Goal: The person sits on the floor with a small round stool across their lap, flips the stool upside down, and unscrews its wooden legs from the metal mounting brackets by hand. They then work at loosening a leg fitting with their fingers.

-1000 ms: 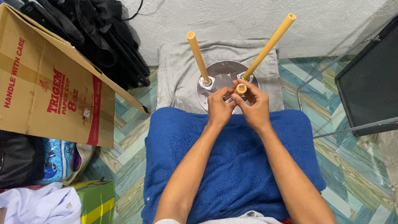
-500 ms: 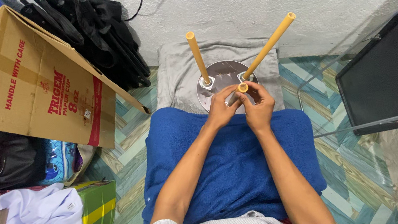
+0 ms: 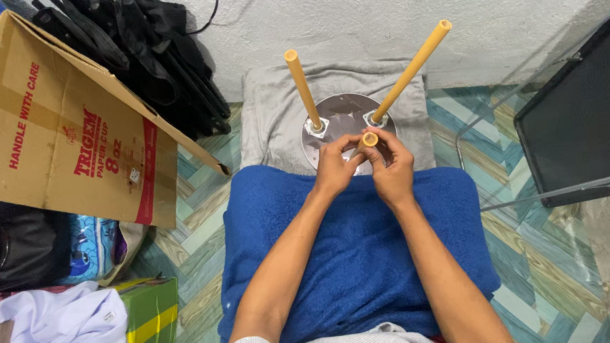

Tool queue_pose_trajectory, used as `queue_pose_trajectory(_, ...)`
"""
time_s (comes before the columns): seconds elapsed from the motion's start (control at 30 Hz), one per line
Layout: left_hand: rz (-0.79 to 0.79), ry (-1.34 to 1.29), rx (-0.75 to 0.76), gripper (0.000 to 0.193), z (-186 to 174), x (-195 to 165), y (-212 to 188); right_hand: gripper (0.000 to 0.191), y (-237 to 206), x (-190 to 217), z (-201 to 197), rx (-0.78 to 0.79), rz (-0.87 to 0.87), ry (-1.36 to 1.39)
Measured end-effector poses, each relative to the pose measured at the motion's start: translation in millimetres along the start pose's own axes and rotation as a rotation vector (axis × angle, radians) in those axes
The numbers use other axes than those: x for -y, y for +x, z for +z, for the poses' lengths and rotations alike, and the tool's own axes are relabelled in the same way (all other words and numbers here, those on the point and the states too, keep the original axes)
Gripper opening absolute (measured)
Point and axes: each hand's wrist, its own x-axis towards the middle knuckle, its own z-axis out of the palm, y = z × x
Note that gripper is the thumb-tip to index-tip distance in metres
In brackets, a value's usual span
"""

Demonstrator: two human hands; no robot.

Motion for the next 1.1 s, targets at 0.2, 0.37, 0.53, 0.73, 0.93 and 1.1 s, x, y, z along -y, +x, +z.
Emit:
queue_pose_trajectory(0.2,-0.018,-0.004,-0.074,0.028,3,0,2,0.036,6,3,-5,0.098,0.042,-0.035)
queue_pose_trajectory(0.37,-0.028,0.038,-0.107,0.027,2,-2,2,0.040,9,4,-7,0.183,0.041,0.033)
queue_pose_trajectory(0.53,0.003,0.070,-0.120,0.026,2,-4,0,0.047,6,7,-6,0.167,0.045,-0.046)
queue_pose_trajectory(0.73,-0.013,0.049,-0.123,0.030,5,-9,1,0.044,8,3,-3,0.104,0.057,-0.004)
queue_pose_trajectory(0.93,-0.022,0.052,-0.104,0.030,4,-8,2,0.039,9,3,-4,0.095,0.104,-0.005)
queue_pose_trajectory(1.1,-0.005,0.023,-0.024,0.034,-2,-2,3,0.041,10,6,-4,0.107,0.078,0.004)
